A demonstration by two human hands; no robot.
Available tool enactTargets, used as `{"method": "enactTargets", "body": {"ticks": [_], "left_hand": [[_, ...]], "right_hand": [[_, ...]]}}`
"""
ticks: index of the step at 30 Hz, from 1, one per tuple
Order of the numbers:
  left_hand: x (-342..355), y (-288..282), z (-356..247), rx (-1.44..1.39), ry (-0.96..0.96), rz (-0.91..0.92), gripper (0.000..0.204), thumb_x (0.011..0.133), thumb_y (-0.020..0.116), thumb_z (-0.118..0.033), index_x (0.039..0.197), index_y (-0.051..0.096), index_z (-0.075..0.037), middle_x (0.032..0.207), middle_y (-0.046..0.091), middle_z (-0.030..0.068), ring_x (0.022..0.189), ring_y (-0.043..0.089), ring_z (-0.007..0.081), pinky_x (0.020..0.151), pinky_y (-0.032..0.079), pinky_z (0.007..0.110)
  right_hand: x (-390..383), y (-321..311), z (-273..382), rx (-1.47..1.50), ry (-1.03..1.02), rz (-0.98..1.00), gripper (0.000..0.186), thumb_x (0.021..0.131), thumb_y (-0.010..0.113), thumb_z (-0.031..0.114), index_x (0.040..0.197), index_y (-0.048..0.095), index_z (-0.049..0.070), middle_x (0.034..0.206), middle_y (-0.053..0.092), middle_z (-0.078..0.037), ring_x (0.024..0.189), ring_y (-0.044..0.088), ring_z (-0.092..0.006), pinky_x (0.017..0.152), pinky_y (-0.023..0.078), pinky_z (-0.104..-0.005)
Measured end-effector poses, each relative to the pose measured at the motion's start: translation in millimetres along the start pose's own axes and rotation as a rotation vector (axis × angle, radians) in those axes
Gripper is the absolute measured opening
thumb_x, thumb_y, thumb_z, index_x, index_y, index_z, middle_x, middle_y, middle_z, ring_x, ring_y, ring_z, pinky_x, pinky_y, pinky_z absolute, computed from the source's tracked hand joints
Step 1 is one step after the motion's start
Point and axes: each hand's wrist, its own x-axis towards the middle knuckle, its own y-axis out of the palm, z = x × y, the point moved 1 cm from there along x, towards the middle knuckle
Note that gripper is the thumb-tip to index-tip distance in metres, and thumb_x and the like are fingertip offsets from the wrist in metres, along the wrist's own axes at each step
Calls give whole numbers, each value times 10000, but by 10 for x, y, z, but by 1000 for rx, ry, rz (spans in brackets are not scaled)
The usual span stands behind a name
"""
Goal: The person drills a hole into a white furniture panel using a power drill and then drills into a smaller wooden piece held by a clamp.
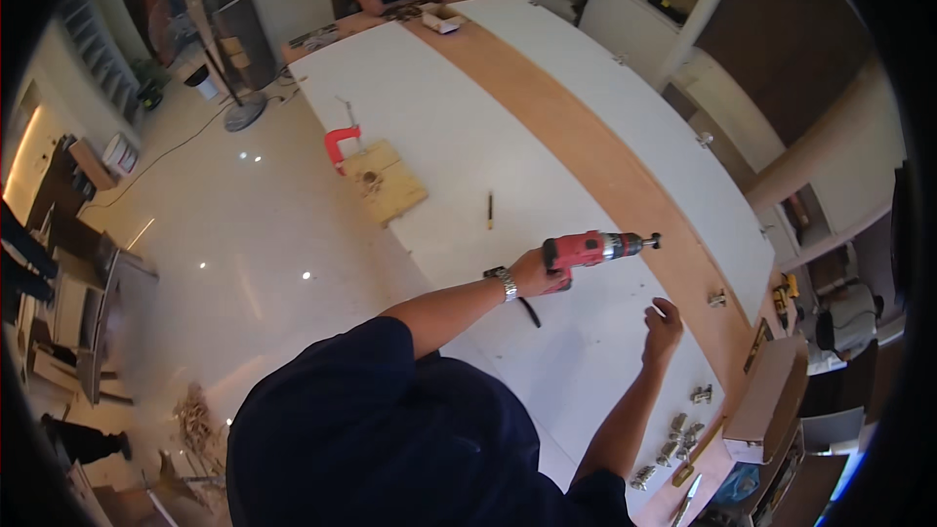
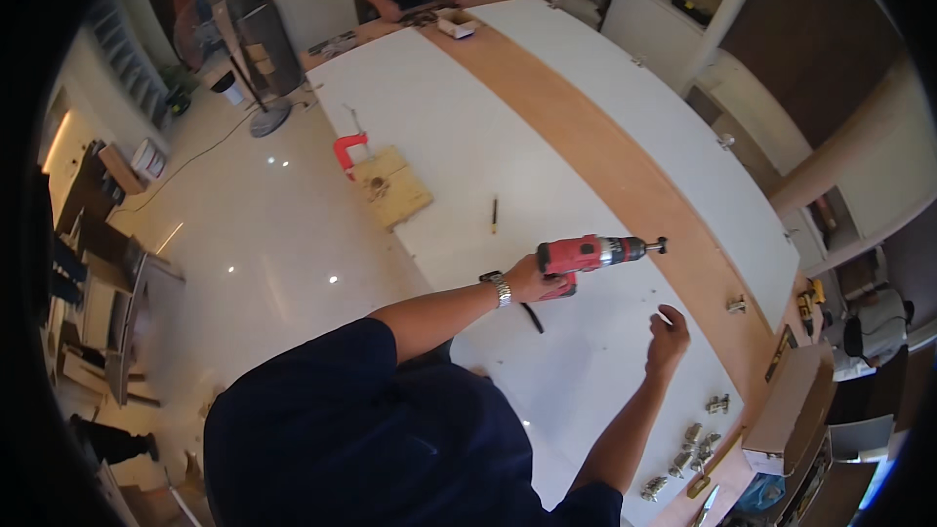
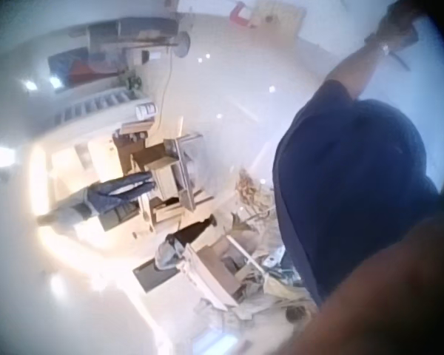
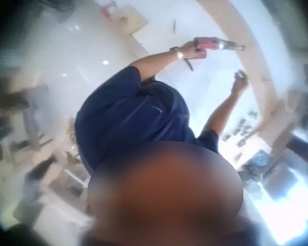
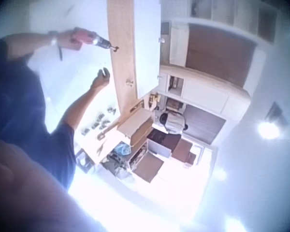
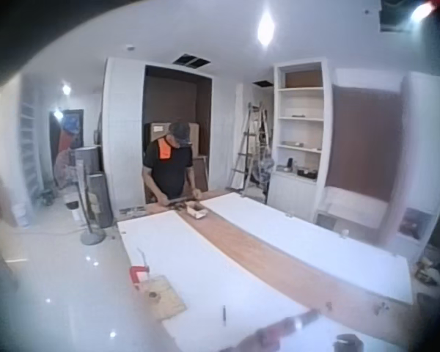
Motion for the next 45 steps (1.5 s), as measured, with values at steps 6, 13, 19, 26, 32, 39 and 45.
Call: {"method": "enactTargets", "body": {"ticks": [6, 13, 19, 26, 32, 39, 45], "left_hand": [[-233, -20, 161, -194, -26, -118, 470, 840, 665, -158, 1287, 530, -110, 1137, 655, 183, 1042, 638, 338, 921, 497, 431], [-579, -574, 125, -188, 107, -74, 382, 864, 651, -141, 1222, 563, -39, 1125, 649, 201, 1039, 633, 346, 924, 494, 423], [-1528, -1954, 1314, -8, 138, -526, 328, 883, 637, -141, 1193, 576, -53, 1200, 605, 157, 1169, 549, 321, 1007, 433, 420], [-1919, -3895, 2634, 217, -74, -1082, 274, 891, 639, -161, 1120, 600, -17, 1078, 623, 189, 1034, 583, 361, 918, 460, 458], [-1519, -3741, 2883, -378, -197, -582, 303, 964, 573, -211, 1204, 587, -27, 982, 685, 91, 866, 637, 189, 779, 512, 336], [-1647, -3994, 3102, -576, -292, -355, 269, 1005, 514, -219, 1117, 609, 7, 924, 668, 78, 756, 592, 110, 580, 491, 261], [-1604, -4066, 2921, -535, -178, -388, 354, 1031, 458, -268, 1130, 610, 36, 1018, 659, 88, 865, 585, 142, 753, 478, 298]], "right_hand": [[-655, 420, 848, 422, 32, 80, 143, 958, 610, 132, 975, 625, -9, 677, 592, -49, 453, 421, -41, 402, 332, -196], [-1082, 1691, 1696, 422, -113, 389, 131, 888, 587, -38, 1010, 612, 3, 780, 611, -38, 668, 556, -89, 629, 449, -224], [-1016, 3205, 1927, 217, -138, 595, 208, 887, 655, 57, 1078, 608, -13, 931, 642, -59, 850, 602, -126, 751, 491, -263], [-1142, 5770, 2889, -282, -648, 653, 401, 860, 689, 243, 1174, 605, 8, 1129, 626, -180, 1036, 611, -303, 873, 498, -417], [-1104, 6761, 2735, -784, -803, 513, 439, 819, 713, 339, 1138, 642, 45, 1118, 644, -151, 1021, 605, -321, 883, 479, -444], [-1147, 6995, 2556, -817, -651, 630, 411, 889, 599, 429, 1102, 618, 77, 1000, 672, -111, 983, 619, -295, 864, 456, -441], [-1129, 6817, 2761, -983, -657, 586, 300, 924, 556, 369, 994, 669, 100, 1021, 662, -69, 995, 586, -241, 869, 421, -413]]}}
